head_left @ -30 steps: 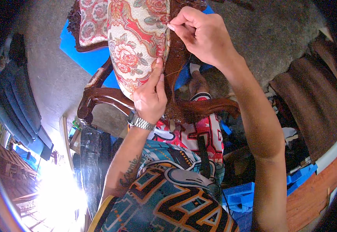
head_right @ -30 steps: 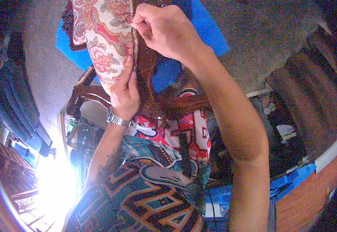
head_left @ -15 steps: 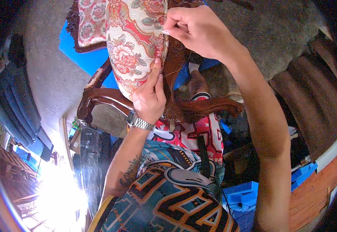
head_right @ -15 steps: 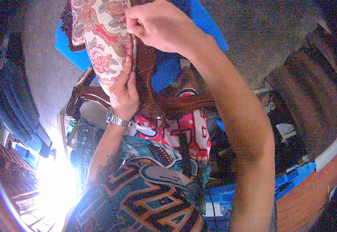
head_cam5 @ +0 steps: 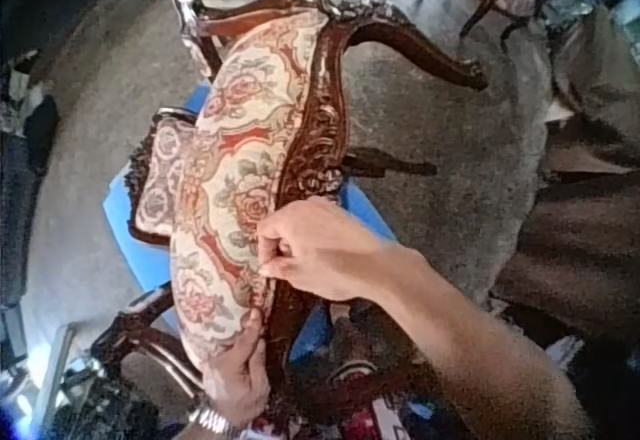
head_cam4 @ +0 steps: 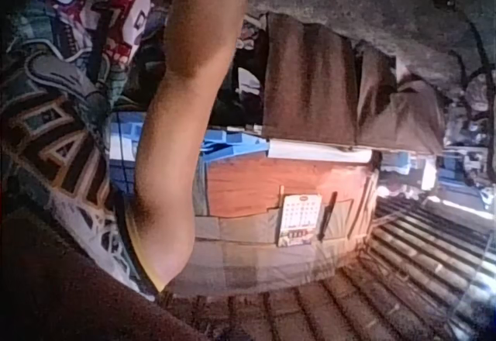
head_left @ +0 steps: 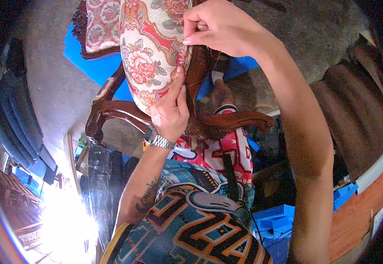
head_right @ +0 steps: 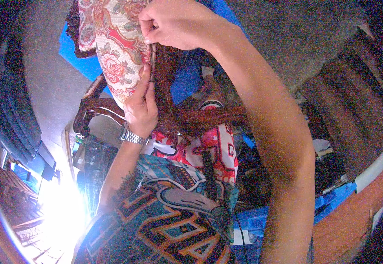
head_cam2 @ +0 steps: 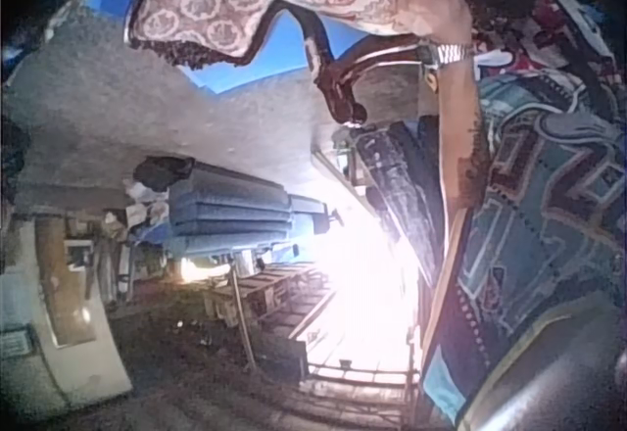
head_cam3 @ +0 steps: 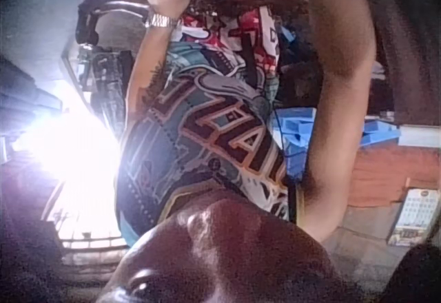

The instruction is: The person hand-sews fabric onto a wooden armchair cushion using a needle and thread, cuts thread with pliers, and rethreads the needle before continuing to sew the upholstery.

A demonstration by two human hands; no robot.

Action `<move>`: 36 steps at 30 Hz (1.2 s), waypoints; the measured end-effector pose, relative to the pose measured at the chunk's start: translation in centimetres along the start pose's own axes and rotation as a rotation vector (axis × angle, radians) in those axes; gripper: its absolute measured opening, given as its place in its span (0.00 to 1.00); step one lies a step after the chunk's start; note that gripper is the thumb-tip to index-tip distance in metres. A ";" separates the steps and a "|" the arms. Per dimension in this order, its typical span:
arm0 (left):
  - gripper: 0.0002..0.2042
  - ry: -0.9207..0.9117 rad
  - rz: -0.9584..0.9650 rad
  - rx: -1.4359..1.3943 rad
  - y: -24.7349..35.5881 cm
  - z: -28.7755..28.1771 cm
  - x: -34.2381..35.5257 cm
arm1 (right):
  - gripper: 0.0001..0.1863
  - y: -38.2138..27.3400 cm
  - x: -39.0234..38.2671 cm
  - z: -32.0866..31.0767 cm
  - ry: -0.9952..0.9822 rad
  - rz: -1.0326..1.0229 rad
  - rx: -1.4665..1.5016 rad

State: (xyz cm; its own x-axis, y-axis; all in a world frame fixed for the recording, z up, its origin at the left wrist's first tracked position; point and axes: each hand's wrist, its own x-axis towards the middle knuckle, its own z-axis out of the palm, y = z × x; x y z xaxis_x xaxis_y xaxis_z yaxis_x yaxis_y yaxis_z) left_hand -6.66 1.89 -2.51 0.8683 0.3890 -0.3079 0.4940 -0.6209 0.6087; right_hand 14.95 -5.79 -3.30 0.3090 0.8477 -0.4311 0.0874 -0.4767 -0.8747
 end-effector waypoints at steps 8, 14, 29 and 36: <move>0.27 -0.023 -0.039 -0.304 4.1 3.4 -3.4 | 0.07 1.4 -2.1 2.6 0.301 -0.246 0.210; 0.27 -0.300 -0.271 -0.682 3.9 3.3 -8.3 | 0.12 1.1 -2.2 3.2 0.430 -0.083 0.325; 0.13 0.146 0.622 0.273 -0.2 -5.1 8.3 | 0.11 2.1 -0.1 2.9 0.439 -0.319 -0.128; 0.08 0.024 0.787 0.206 -0.4 -3.7 8.6 | 0.12 1.1 -2.0 1.7 0.425 -0.053 0.039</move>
State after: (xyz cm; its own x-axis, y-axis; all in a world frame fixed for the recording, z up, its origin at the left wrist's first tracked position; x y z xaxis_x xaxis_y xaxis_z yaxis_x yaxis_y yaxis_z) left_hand 0.45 8.01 -2.64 0.9645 -0.2008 0.1713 -0.2603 -0.8304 0.4925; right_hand 12.77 -7.63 -3.79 0.6681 0.6961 -0.2628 0.0805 -0.4187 -0.9046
